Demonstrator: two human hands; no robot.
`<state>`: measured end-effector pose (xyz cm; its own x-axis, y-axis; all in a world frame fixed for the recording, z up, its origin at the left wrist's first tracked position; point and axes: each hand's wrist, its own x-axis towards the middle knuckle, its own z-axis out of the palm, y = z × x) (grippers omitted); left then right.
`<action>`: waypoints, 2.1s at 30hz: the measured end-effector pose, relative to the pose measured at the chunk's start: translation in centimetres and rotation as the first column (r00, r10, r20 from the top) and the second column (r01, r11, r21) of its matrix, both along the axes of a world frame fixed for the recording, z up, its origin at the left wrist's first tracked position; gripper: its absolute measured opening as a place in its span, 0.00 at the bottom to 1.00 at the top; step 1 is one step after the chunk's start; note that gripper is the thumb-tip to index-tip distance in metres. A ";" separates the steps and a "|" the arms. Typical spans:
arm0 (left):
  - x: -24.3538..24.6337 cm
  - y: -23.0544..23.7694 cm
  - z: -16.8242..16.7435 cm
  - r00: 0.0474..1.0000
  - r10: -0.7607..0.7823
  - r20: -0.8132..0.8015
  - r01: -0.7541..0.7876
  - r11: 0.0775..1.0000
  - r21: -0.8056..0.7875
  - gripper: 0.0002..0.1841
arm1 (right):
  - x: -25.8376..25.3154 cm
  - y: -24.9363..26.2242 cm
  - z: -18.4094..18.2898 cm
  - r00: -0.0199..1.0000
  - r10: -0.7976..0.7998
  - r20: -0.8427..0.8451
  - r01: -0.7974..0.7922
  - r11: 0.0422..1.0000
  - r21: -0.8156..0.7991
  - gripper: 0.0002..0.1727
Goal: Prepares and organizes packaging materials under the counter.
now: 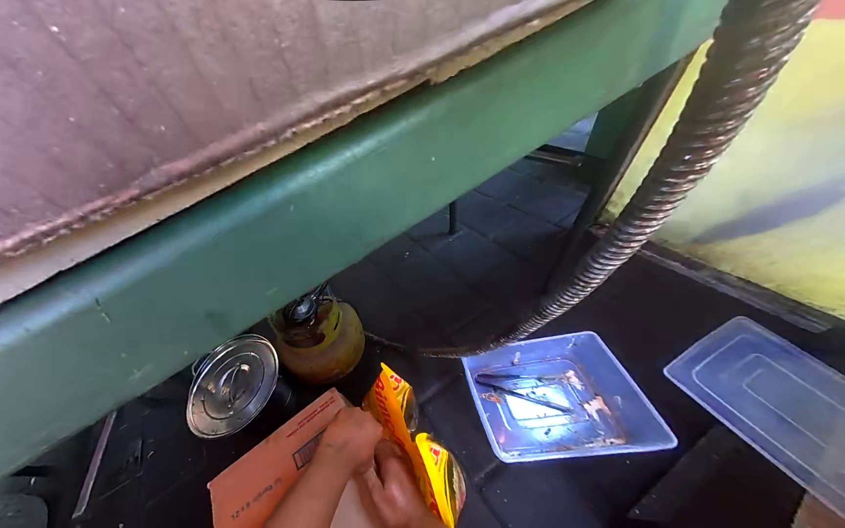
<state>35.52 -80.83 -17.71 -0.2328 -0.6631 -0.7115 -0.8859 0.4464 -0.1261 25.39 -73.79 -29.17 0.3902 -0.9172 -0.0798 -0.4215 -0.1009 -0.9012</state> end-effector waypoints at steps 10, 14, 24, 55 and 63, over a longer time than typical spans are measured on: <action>0.5 -0.5 -0.2 0.984 0.179 -0.012 -0.179 0.982 -0.056 0.17 | -0.8 -1.3 0.6 0.991 0.120 0.063 -0.128 0.981 0.145 0.29; 0.3 -0.3 -0.2 0.968 0.251 -0.023 -0.252 0.966 -0.060 0.16 | -1.7 -2.8 1.1 0.970 0.244 -0.010 -0.239 0.958 0.161 0.28; -0.5 0.1 0.0 0.943 0.332 -0.027 -0.333 0.940 -0.076 0.16 | -3.3 -4.2 0.7 0.944 0.321 -0.080 -0.317 0.947 0.050 0.23; 5.6 2.8 -2.7 0.913 -0.340 -0.226 0.293 0.931 -0.218 0.18 | -1.9 1.2 0.2 0.989 0.122 0.082 -0.144 0.904 0.402 0.53; 5.6 2.8 -2.5 0.849 -0.514 -0.120 0.464 0.835 -0.295 0.19 | -2.0 1.1 0.2 0.991 0.118 0.068 -0.136 0.910 0.392 0.55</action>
